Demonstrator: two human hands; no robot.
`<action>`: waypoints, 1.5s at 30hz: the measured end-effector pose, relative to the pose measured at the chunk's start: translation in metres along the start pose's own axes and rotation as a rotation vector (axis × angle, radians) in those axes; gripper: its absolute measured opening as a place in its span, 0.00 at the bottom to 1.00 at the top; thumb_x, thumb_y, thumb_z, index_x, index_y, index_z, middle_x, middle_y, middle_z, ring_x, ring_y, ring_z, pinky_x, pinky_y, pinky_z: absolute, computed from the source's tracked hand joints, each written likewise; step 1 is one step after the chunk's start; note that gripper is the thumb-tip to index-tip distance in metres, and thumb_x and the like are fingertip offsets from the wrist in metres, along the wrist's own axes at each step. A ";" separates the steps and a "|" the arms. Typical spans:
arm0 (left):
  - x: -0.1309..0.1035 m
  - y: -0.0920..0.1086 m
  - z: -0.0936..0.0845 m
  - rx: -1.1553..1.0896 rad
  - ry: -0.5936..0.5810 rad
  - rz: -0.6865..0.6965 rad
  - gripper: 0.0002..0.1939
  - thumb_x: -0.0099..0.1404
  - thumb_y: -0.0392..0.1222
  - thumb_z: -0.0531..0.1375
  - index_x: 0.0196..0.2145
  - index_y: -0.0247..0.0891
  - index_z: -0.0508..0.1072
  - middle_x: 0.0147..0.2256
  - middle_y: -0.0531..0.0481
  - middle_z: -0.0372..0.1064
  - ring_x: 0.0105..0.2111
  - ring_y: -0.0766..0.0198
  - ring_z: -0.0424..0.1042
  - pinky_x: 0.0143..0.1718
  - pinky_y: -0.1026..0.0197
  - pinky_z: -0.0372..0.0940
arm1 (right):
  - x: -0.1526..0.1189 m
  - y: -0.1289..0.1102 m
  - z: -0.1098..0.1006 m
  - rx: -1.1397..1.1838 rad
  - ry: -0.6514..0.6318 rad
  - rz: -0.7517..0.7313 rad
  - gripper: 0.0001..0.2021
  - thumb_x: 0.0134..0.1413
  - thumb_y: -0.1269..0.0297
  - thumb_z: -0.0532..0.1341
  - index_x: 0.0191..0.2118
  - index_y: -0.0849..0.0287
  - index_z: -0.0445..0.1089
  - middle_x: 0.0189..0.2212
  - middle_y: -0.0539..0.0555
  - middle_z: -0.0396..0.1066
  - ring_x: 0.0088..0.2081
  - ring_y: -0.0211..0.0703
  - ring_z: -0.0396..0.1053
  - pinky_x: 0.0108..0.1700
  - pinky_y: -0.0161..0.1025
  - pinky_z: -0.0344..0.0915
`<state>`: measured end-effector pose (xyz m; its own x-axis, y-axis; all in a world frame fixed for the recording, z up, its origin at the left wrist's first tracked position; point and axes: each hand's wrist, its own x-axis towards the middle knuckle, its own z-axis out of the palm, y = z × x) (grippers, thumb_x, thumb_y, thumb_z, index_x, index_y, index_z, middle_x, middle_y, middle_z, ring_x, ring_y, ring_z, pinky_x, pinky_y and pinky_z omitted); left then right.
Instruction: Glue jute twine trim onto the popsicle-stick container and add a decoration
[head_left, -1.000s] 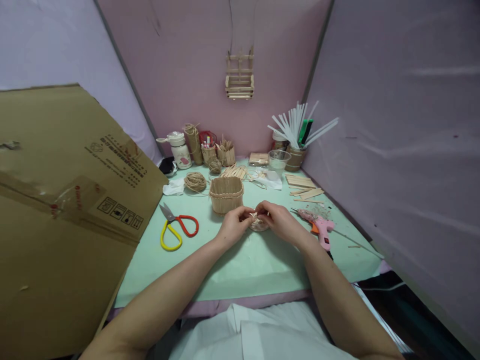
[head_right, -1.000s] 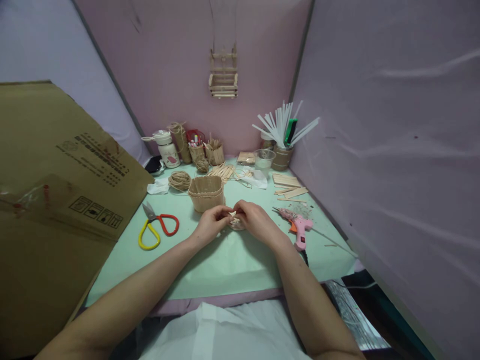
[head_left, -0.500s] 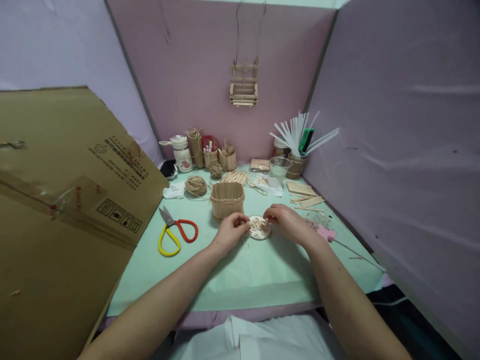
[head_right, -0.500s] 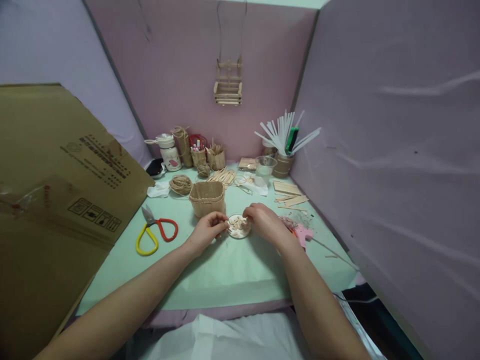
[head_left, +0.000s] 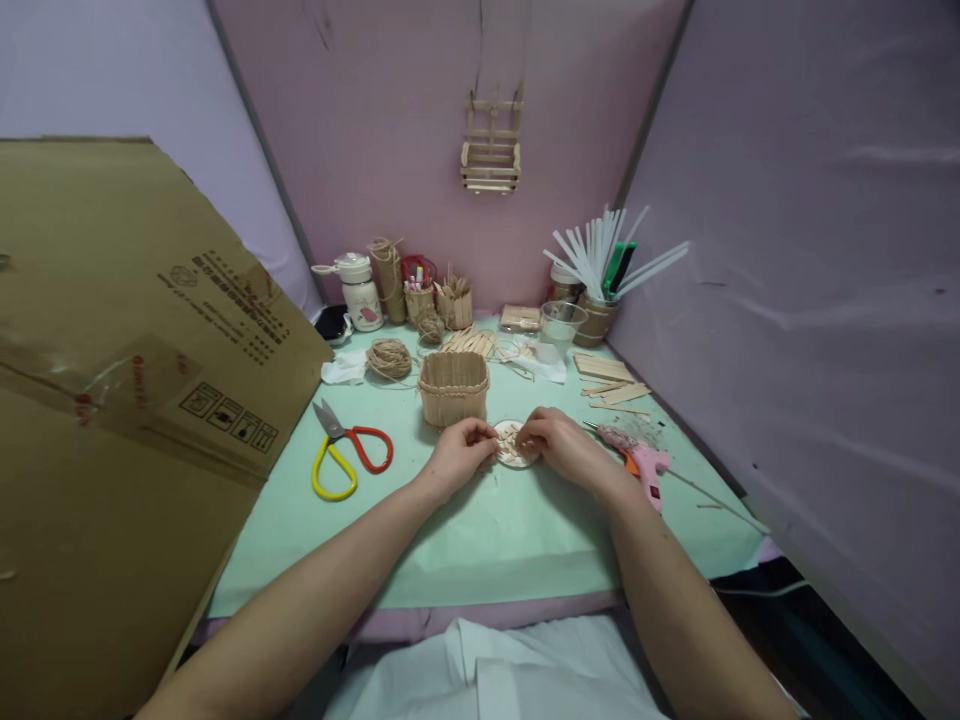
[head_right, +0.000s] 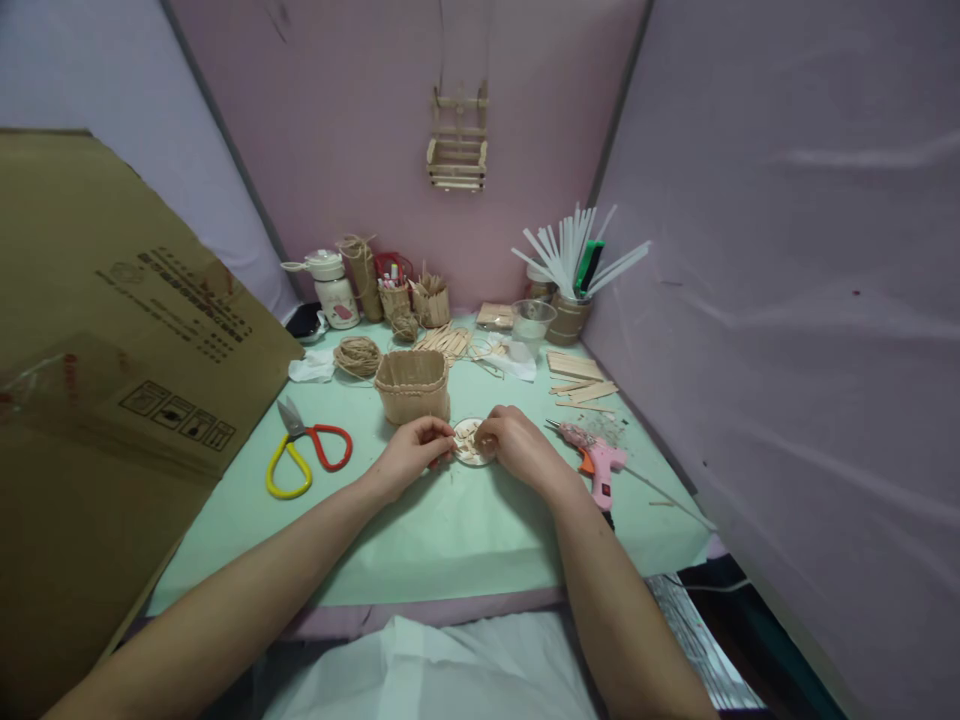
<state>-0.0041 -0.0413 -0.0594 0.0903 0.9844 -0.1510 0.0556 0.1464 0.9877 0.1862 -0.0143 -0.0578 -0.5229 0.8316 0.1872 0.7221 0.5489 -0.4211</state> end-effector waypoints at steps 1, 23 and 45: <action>0.000 0.000 0.000 0.009 -0.004 -0.002 0.05 0.51 0.36 0.62 0.28 0.34 0.70 0.18 0.55 0.66 0.16 0.73 0.60 0.18 0.68 0.54 | 0.000 0.000 -0.001 0.010 0.021 -0.001 0.15 0.53 0.80 0.54 0.34 0.58 0.76 0.34 0.55 0.70 0.40 0.44 0.64 0.42 0.36 0.57; 0.004 -0.008 -0.002 -0.096 -0.007 -0.018 0.07 0.50 0.35 0.65 0.29 0.33 0.71 0.20 0.53 0.69 0.19 0.72 0.64 0.23 0.67 0.61 | 0.021 -0.007 0.005 -0.166 -0.028 0.057 0.09 0.53 0.75 0.59 0.31 0.59 0.77 0.30 0.56 0.72 0.36 0.43 0.67 0.36 0.35 0.56; 0.006 -0.014 -0.004 -0.113 0.032 0.048 0.15 0.45 0.41 0.71 0.29 0.32 0.73 0.22 0.51 0.71 0.22 0.70 0.68 0.25 0.66 0.63 | 0.018 -0.008 0.011 -0.053 0.066 0.092 0.10 0.54 0.73 0.57 0.26 0.61 0.73 0.28 0.58 0.70 0.37 0.46 0.65 0.39 0.38 0.57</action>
<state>-0.0079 -0.0373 -0.0742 0.0580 0.9929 -0.1041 -0.0605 0.1076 0.9924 0.1664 -0.0045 -0.0608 -0.4236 0.8815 0.2086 0.7894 0.4722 -0.3924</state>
